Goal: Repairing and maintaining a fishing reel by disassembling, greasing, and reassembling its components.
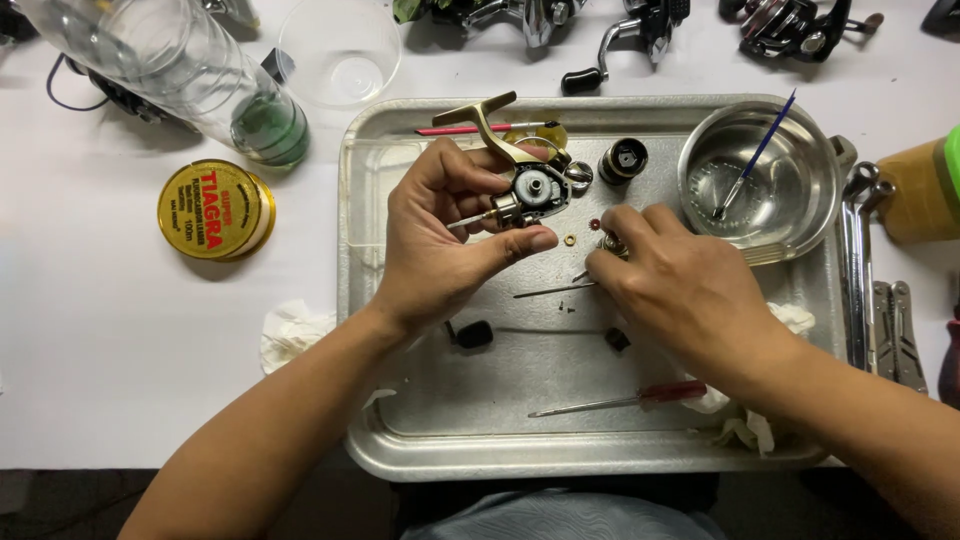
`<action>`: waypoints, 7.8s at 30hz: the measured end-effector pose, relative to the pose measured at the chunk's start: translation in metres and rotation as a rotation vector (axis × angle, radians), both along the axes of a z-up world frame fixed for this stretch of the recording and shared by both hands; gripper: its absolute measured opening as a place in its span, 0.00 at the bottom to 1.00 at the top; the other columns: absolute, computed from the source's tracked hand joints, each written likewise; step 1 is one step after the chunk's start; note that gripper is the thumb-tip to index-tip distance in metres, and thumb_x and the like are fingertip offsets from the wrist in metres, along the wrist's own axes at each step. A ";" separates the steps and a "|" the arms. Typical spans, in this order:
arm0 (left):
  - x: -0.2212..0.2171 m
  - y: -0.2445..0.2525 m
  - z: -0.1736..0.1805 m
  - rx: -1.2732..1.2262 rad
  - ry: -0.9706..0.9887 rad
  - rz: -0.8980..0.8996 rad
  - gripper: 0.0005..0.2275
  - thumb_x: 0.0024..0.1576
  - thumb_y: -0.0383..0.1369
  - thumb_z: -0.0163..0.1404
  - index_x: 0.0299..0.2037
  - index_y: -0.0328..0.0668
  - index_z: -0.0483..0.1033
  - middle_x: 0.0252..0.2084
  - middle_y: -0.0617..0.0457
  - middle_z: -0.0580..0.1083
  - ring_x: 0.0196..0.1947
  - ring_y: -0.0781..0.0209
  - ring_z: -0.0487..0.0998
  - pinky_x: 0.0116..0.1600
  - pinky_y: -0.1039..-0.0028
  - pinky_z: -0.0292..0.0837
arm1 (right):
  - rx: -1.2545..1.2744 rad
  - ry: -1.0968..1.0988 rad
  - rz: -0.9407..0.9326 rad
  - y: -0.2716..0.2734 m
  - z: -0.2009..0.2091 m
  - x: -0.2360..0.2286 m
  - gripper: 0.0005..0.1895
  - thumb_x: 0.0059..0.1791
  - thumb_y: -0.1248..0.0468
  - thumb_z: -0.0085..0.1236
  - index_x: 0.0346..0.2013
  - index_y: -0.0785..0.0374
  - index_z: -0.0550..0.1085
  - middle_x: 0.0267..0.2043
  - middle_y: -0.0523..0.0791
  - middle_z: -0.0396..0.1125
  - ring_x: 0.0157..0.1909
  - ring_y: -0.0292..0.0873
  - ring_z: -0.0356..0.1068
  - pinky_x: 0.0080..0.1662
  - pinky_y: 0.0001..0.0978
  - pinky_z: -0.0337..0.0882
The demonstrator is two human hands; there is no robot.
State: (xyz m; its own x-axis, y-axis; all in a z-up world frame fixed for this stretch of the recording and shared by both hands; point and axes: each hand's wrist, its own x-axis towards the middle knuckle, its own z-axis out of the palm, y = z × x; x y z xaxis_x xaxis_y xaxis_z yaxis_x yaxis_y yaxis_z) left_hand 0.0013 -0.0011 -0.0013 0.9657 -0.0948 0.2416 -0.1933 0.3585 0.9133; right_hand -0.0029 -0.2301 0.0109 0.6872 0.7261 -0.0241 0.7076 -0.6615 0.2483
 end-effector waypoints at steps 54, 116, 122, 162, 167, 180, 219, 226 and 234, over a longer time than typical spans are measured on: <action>-0.066 0.006 -0.019 0.963 -0.307 -0.189 0.20 0.44 0.33 0.72 0.27 0.46 0.65 0.24 0.57 0.71 0.28 0.56 0.65 0.37 0.70 0.61 | 1.170 1.150 -0.767 -0.075 0.012 -0.028 0.20 0.39 0.73 0.68 0.46 0.69 0.79 0.44 0.50 0.80 0.46 0.43 0.79 0.50 0.32 0.77; 0.005 -0.023 0.018 1.379 -0.330 -0.279 0.02 0.55 0.28 0.52 0.36 0.44 0.74 0.29 0.50 0.77 0.29 0.44 0.76 0.31 0.54 0.68 | 1.006 0.631 -0.148 -0.058 0.000 -0.018 0.20 0.36 0.61 0.74 0.41 0.61 0.80 0.50 0.50 0.77 0.56 0.44 0.77 0.61 0.33 0.73; 0.002 -0.007 0.028 1.199 -0.352 -0.321 0.10 0.56 0.28 0.58 0.47 0.43 0.82 0.41 0.49 0.83 0.38 0.49 0.83 0.44 0.59 0.74 | 0.883 0.512 -0.033 -0.052 -0.003 -0.019 0.20 0.40 0.58 0.72 0.43 0.60 0.79 0.52 0.50 0.76 0.53 0.44 0.77 0.57 0.33 0.72; -0.005 -0.044 0.054 0.810 0.686 -0.471 0.09 0.51 0.31 0.62 0.40 0.46 0.79 0.28 0.57 0.83 0.20 0.73 0.76 0.26 0.79 0.71 | 1.171 0.445 0.025 -0.055 -0.002 -0.027 0.19 0.39 0.65 0.75 0.36 0.63 0.72 0.44 0.56 0.76 0.46 0.48 0.81 0.47 0.29 0.80; -0.004 -0.049 0.052 0.642 0.800 -0.457 0.12 0.50 0.27 0.63 0.43 0.42 0.79 0.30 0.53 0.82 0.23 0.73 0.75 0.27 0.81 0.66 | 1.184 0.456 0.073 -0.055 -0.002 -0.028 0.19 0.38 0.67 0.75 0.37 0.64 0.72 0.44 0.56 0.76 0.46 0.50 0.81 0.48 0.31 0.81; -0.009 -0.060 0.027 0.258 0.902 -0.416 0.15 0.45 0.19 0.61 0.41 0.33 0.73 0.34 0.44 0.79 0.27 0.60 0.79 0.35 0.74 0.77 | 1.532 0.881 -0.268 -0.063 -0.013 -0.033 0.23 0.34 0.73 0.73 0.40 0.63 0.70 0.48 0.57 0.74 0.52 0.48 0.79 0.50 0.29 0.83; -0.027 -0.097 -0.016 1.414 -0.879 -0.610 0.11 0.61 0.35 0.48 0.27 0.48 0.81 0.30 0.50 0.76 0.28 0.47 0.78 0.25 0.56 0.72 | 1.718 0.942 -0.484 -0.064 -0.007 -0.023 0.23 0.37 0.75 0.68 0.41 0.62 0.67 0.50 0.56 0.73 0.51 0.44 0.76 0.53 0.30 0.78; -0.029 -0.089 -0.010 1.384 -0.931 -0.463 0.09 0.58 0.32 0.49 0.25 0.50 0.77 0.29 0.52 0.74 0.28 0.49 0.75 0.30 0.60 0.69 | 1.717 0.924 -0.520 -0.065 -0.006 -0.022 0.23 0.37 0.75 0.69 0.41 0.62 0.68 0.50 0.55 0.73 0.48 0.42 0.76 0.51 0.28 0.79; -0.013 -0.045 0.054 0.758 0.276 -0.419 0.03 0.52 0.32 0.63 0.34 0.48 0.84 0.31 0.61 0.85 0.30 0.78 0.82 0.37 0.87 0.77 | 1.719 0.957 -0.459 -0.065 -0.003 -0.023 0.23 0.36 0.74 0.69 0.40 0.60 0.67 0.50 0.57 0.73 0.47 0.42 0.76 0.51 0.28 0.80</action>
